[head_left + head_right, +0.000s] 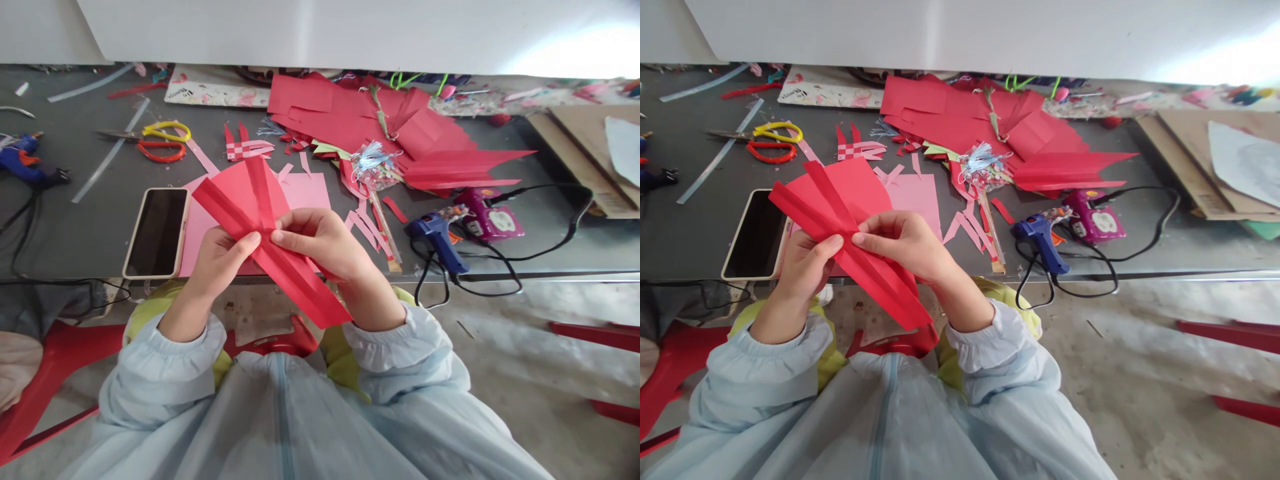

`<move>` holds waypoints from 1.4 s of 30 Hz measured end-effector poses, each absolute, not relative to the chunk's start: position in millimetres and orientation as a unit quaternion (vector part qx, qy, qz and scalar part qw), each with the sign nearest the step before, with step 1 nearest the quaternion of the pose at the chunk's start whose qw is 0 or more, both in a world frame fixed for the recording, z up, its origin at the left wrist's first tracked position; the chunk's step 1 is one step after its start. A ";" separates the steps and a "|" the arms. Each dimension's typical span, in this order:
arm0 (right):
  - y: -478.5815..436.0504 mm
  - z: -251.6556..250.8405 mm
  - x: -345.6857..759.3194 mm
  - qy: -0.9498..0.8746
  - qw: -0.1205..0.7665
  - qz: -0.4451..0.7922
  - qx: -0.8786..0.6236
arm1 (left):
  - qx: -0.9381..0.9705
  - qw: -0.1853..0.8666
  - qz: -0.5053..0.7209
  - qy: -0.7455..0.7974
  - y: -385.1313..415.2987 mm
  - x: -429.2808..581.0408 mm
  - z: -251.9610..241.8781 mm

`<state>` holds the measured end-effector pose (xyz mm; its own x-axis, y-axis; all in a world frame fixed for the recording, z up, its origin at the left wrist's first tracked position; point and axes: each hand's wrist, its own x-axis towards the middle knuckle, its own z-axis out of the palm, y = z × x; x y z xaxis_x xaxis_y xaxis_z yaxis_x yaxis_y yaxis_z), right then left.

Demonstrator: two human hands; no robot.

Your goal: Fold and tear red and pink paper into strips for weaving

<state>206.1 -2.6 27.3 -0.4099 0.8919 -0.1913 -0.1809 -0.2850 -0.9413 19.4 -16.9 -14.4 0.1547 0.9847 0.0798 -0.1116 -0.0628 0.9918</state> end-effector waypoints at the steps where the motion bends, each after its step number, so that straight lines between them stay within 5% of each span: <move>1: -2.3 26.9 207.0 -0.466 0.379 0.697 -0.392 | 0.530 0.545 0.502 0.413 -16.7 19.4 -13.7; 42: -3.2 26.3 208.7 -0.469 0.402 0.679 -0.398 | 0.548 0.589 0.458 0.379 -17.7 23.1 -7.4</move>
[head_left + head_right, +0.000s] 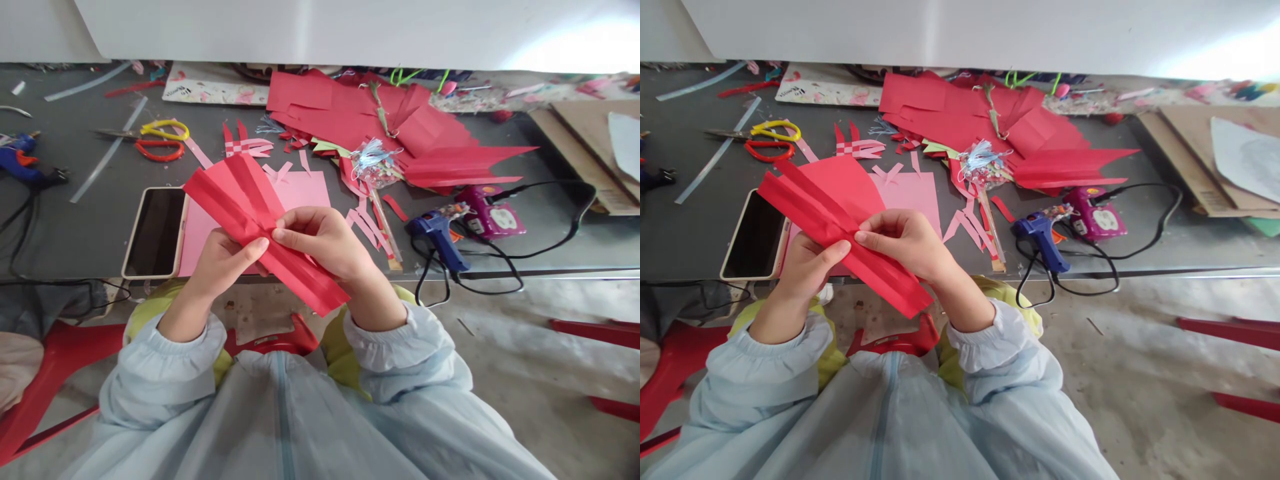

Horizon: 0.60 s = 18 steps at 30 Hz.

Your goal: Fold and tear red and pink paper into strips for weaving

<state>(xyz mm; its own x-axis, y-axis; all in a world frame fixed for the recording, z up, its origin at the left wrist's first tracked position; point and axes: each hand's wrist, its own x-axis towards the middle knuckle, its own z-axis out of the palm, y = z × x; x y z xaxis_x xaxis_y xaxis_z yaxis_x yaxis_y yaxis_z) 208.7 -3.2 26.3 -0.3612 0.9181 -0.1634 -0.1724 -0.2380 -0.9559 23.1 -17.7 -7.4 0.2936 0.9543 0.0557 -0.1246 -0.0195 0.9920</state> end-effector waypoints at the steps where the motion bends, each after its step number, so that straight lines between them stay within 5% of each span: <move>1: -3.1 26.2 208.5 -0.471 0.401 0.678 -0.397 | 0.549 0.589 0.458 0.378 -17.7 23.6 -6.9; 18: -5.0 27.1 204.8 -0.470 0.411 0.686 -0.375 | 0.526 0.591 0.472 0.389 -18.4 24.0 -6.6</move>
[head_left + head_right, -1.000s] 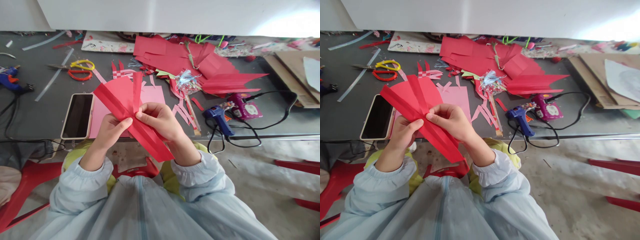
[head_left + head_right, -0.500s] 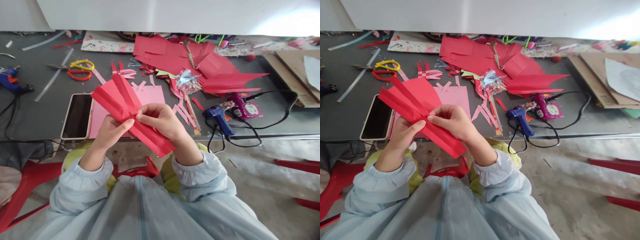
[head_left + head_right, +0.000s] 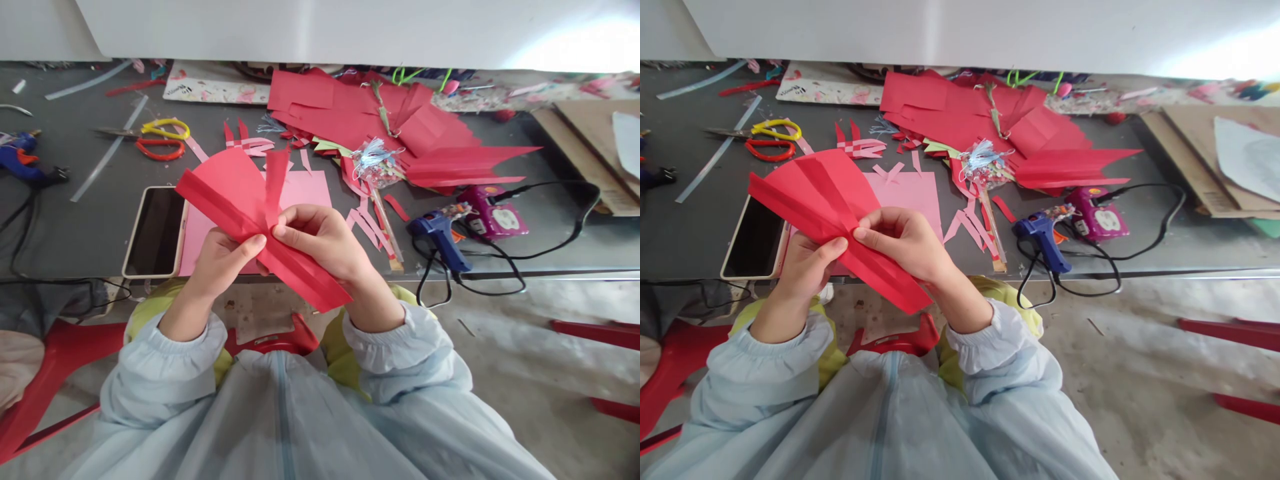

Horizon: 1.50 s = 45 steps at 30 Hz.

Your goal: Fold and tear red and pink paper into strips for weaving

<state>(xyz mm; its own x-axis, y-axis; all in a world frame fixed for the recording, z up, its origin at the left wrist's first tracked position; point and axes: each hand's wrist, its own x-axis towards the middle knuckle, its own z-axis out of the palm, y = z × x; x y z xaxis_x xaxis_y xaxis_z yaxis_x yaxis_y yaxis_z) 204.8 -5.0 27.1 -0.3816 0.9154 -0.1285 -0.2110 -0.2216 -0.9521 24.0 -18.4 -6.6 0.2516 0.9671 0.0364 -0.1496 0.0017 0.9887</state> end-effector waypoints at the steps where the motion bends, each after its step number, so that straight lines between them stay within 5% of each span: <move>1: -5.2 27.3 204.9 -0.469 0.412 0.686 -0.374 | 0.527 0.589 0.471 0.392 -18.3 23.8 -7.0; 45: -4.0 22.8 211.0 -0.480 0.383 0.682 -0.398 | 0.537 0.595 0.461 0.381 -17.7 25.6 -3.5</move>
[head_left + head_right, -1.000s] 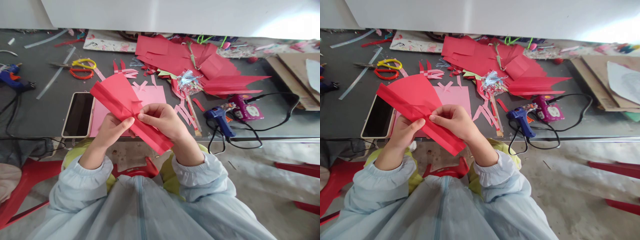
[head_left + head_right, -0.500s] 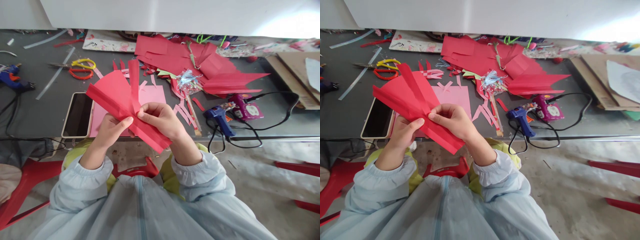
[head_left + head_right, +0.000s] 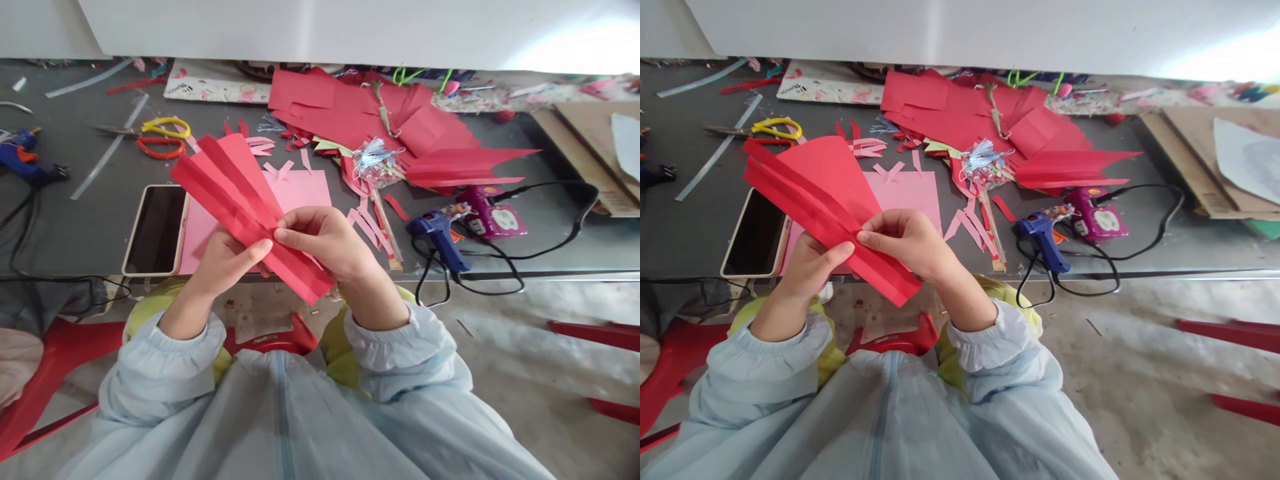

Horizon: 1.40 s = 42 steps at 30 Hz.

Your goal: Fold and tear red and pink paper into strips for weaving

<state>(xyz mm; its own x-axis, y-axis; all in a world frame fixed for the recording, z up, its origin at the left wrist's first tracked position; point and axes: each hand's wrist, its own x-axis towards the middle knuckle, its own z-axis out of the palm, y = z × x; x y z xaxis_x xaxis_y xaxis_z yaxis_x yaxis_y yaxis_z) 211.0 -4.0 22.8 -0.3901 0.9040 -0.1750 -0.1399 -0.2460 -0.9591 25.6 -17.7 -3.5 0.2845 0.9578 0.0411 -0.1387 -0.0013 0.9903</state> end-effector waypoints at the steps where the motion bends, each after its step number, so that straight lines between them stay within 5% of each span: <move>1: -4.1 21.9 210.7 -0.483 0.388 0.679 -0.394 | 0.537 0.597 0.458 0.380 -18.0 26.3 -2.9; 14: -5.4 23.5 203.3 -0.437 0.443 0.707 -0.337 | 0.539 0.603 0.471 0.352 -17.6 27.8 -6.6; 42: 0.2 24.7 208.8 -0.465 0.398 0.678 -0.407 | 0.568 0.585 0.431 0.387 -16.9 25.5 -3.1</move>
<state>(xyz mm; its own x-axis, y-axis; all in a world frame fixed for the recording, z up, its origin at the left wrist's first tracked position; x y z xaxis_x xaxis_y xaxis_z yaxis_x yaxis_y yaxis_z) 208.8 0.2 24.7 -0.3511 0.9185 -0.1821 -0.1616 -0.2510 -0.9544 25.5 -16.9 -3.1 0.3296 0.9435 0.0355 -0.0647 -0.0149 0.9978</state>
